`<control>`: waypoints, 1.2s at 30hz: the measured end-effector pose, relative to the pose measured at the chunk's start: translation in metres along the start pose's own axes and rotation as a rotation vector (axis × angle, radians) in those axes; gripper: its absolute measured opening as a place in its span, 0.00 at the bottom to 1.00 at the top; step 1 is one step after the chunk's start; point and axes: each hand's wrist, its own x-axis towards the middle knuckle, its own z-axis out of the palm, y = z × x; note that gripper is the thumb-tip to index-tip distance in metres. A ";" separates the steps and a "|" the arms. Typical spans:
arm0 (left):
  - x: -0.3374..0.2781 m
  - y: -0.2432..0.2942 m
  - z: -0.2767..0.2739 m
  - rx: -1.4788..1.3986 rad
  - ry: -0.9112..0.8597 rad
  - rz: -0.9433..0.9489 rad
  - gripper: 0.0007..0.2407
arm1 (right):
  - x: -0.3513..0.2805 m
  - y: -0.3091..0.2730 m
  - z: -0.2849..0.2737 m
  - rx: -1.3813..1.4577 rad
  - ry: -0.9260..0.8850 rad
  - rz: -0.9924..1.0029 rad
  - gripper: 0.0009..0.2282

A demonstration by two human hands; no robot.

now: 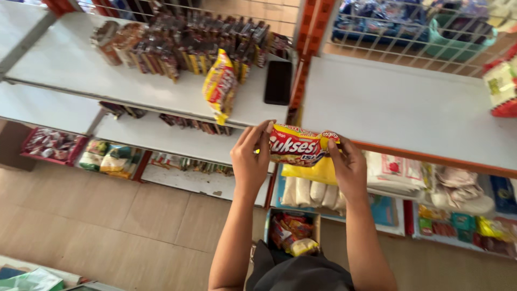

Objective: The person wipes a shelf with a cloth, then repeatedly picks up snack packets from a cardboard box and arranges them on the shelf. The person handles multiple brands of instant noodles and snacks, placing them in neat rows.

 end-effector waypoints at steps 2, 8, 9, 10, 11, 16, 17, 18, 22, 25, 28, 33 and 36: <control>0.002 0.007 0.013 -0.041 -0.026 -0.025 0.07 | 0.000 -0.005 -0.019 -0.023 0.016 0.005 0.13; 0.004 0.001 0.054 -0.020 -0.121 0.079 0.07 | 0.008 -0.022 -0.073 -0.465 0.103 -0.130 0.09; 0.006 -0.003 0.061 -0.023 -0.146 0.091 0.09 | 0.013 -0.025 -0.079 -0.492 0.128 -0.095 0.09; 0.008 -0.007 0.069 -0.026 -0.163 0.081 0.08 | 0.017 -0.027 -0.085 -0.520 0.151 -0.058 0.09; 0.012 -0.011 0.078 -0.029 -0.179 0.072 0.08 | 0.021 -0.030 -0.090 -0.479 0.162 -0.014 0.09; 0.031 -0.033 0.117 -0.165 -0.213 -0.056 0.09 | 0.049 -0.035 -0.111 -0.077 0.133 0.066 0.10; 0.037 -0.037 0.125 -0.241 -0.212 -0.086 0.09 | 0.056 -0.035 -0.115 -0.131 0.153 0.014 0.10; 0.042 -0.041 0.132 -0.314 -0.212 -0.115 0.10 | 0.063 -0.032 -0.118 -0.184 0.172 -0.038 0.11; 0.050 -0.059 0.161 -0.288 -0.179 -0.123 0.10 | 0.085 -0.006 -0.125 -0.238 0.207 -0.123 0.12; 0.045 -0.075 0.177 -0.206 -0.163 -0.116 0.10 | 0.095 0.019 -0.128 -0.198 0.159 -0.057 0.14; 0.035 -0.094 0.183 -0.184 -0.148 -0.116 0.10 | 0.090 0.035 -0.133 -0.302 0.165 0.044 0.20; 0.021 -0.115 0.199 -0.143 -0.113 -0.215 0.15 | 0.071 0.051 -0.112 -0.433 0.179 -0.110 0.48; 0.009 -0.123 0.207 0.029 -0.050 -0.101 0.13 | 0.072 0.061 -0.089 -0.537 0.197 -0.383 0.56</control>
